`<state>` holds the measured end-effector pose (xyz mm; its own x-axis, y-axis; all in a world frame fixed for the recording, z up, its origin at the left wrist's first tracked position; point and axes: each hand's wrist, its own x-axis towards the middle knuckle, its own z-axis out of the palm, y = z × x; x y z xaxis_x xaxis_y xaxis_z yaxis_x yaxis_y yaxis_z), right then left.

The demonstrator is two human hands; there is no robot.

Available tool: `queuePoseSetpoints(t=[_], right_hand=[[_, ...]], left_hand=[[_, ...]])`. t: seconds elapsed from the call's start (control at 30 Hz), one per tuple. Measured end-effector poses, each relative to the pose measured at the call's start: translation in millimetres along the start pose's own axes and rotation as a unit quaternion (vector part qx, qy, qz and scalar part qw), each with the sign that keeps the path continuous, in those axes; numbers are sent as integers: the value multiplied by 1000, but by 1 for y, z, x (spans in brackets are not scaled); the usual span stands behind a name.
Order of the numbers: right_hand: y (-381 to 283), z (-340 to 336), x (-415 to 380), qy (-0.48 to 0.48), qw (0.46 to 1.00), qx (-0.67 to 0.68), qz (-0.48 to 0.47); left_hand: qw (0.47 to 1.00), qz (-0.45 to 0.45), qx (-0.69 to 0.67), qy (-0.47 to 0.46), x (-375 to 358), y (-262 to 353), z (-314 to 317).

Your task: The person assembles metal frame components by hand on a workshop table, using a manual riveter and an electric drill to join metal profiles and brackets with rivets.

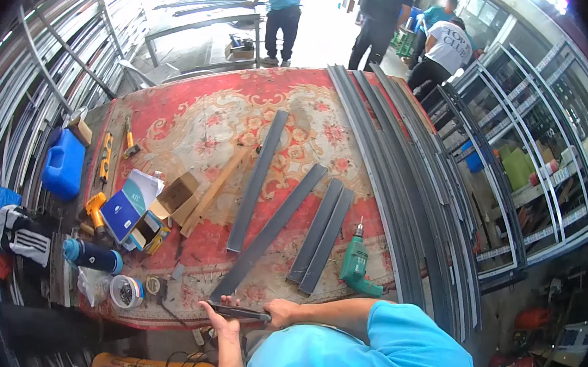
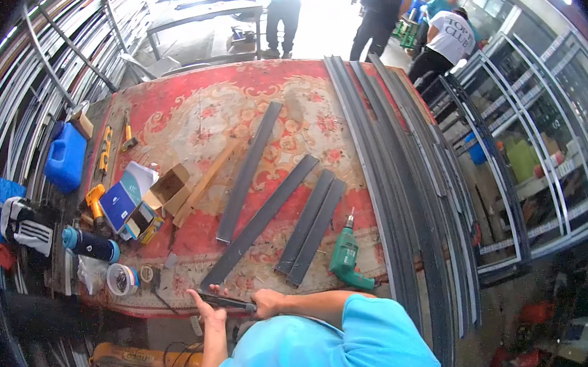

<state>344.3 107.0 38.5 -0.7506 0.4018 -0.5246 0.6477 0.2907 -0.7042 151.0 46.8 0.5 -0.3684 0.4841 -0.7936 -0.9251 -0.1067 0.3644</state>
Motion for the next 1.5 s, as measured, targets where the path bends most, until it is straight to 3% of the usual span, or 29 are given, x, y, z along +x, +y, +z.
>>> queuePoseSetpoints(t=[0.1,0.13,0.17,0.27,0.37,0.43,0.47,0.5,0.57,0.6,0.83,0.9,1.13,1.17,1.2,1.3,1.4,1.5], right_hand=[[28,23,19,24,996,-79,-27],[33,30,25,24,991,-126,-34],[21,21,19,11,990,-134,-51],[-33,-22,-6,-9,971,-227,-72],[-72,-69,-18,-42,988,-146,-20],[-79,-86,-16,-76,994,75,8],[-72,-79,-12,-36,999,-14,-5],[-54,-66,-5,-37,999,-18,-7],[-12,-35,14,-96,988,-122,10],[0,-21,21,-106,990,-78,60],[29,8,21,-86,995,35,44],[30,21,22,21,998,-2,-61],[18,-13,22,4,994,-27,-110],[13,-25,16,-15,994,-19,-107],[17,-27,11,-2,989,-29,-143],[30,-36,-7,49,973,-52,-221],[30,-40,-44,43,979,-73,-183],[50,-33,-75,82,982,-67,-159]], left_hand=[[1000,9,6,23,16,-6,-12],[1000,-5,14,-18,32,-12,-26],[998,-13,18,-58,31,-10,-29],[999,27,20,-15,31,-18,-26],[999,22,4,-45,33,-15,-27],[998,27,-15,-48,32,-11,-23],[998,27,-26,-56,33,-11,-21],[998,29,-29,-57,32,-13,-19],[999,32,-2,-16,37,-14,-22],[999,25,-6,-29,37,-11,-24],[1000,17,5,-23,30,-14,-23],[999,13,-33,-5,16,-9,-15],[998,15,16,-54,19,-4,-21],[998,-23,-24,-45,15,-1,-20],[995,1,-76,-57,24,-6,-31],[997,-28,-52,-49,24,-1,-39],[999,-25,43,-17,24,-1,-40],[975,48,215,-1,11,4,-36]])
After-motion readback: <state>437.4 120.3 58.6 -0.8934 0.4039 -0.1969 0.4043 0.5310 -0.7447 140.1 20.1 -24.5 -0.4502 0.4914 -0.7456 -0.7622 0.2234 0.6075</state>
